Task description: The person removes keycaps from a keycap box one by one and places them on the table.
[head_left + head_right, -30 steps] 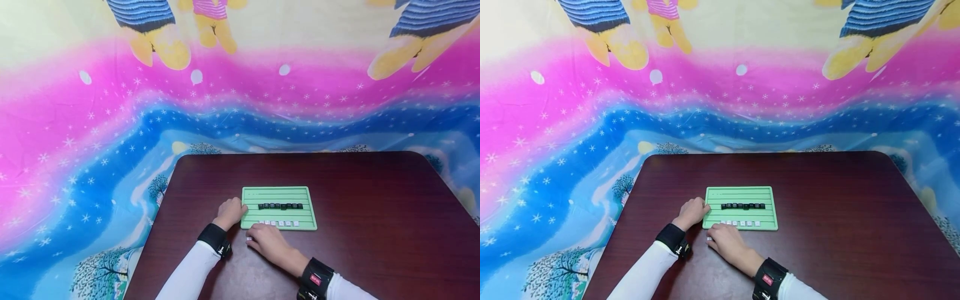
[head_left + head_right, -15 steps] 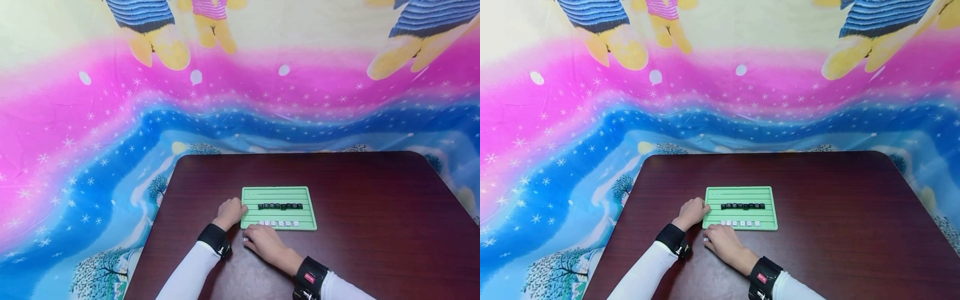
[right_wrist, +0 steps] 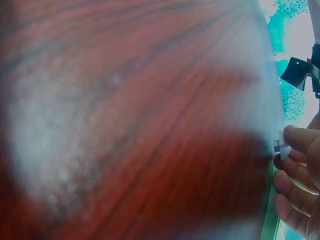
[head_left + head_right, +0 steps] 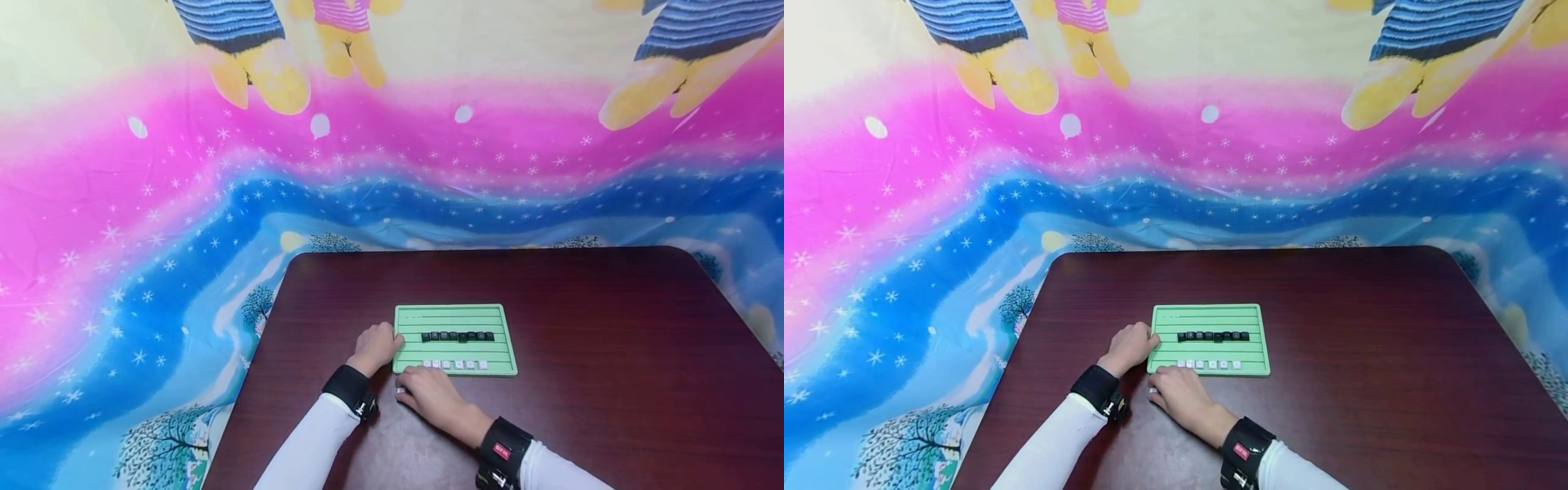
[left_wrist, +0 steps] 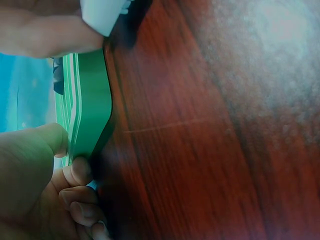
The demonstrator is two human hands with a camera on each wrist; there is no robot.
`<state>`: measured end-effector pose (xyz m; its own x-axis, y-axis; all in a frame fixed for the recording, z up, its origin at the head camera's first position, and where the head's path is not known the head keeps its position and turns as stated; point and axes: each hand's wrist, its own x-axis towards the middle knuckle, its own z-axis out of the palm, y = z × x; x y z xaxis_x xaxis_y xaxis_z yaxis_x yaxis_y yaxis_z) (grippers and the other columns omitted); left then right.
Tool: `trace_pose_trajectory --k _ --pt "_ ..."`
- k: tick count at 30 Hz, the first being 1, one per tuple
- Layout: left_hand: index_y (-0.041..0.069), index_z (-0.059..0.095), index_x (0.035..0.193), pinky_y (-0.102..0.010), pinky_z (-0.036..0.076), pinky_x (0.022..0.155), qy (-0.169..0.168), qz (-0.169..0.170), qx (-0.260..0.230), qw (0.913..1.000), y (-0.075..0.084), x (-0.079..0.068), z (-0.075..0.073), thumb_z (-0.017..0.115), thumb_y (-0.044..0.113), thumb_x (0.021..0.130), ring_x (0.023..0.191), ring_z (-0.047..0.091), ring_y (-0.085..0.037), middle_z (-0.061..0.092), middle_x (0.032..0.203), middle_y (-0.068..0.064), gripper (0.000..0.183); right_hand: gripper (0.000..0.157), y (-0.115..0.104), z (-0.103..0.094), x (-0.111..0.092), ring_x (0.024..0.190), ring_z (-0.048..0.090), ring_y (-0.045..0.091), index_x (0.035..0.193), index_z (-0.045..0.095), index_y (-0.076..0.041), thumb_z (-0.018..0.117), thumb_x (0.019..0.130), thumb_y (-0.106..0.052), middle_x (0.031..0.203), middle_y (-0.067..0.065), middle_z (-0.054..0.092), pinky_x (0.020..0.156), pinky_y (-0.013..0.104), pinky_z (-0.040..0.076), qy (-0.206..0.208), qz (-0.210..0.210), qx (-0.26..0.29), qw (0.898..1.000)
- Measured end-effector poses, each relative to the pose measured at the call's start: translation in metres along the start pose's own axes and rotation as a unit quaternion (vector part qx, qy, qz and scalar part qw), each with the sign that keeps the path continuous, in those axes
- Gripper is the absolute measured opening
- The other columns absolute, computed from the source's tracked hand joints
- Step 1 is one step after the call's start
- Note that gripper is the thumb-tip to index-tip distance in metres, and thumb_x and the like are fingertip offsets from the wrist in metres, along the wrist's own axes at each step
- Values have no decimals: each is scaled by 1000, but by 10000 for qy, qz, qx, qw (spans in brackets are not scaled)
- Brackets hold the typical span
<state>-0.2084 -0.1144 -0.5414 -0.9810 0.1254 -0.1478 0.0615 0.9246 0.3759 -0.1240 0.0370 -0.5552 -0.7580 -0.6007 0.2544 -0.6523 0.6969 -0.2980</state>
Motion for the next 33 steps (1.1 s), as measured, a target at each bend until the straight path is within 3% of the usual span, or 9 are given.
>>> trace_pose_trajectory --k 14,33 --pt "16 34 56 -32 29 49 41 1 5 10000 1 0 -2 55 28 94 50 35 -18 28 55 3 44 9 2 1 3 79 66 10 91 73 -22 73 90 -31 87 -10 66 66 28 51 -52 -23 -76 10000" --pt "17 33 56 -31 25 49 -44 -51 -68 10000 1 -1 -1 55 27 95 49 29 -17 25 54 4 47 11 1 1 2 79 66 10 92 74 -20 74 89 -30 87 -9 67 65 28 50 -101 148 111 9998"
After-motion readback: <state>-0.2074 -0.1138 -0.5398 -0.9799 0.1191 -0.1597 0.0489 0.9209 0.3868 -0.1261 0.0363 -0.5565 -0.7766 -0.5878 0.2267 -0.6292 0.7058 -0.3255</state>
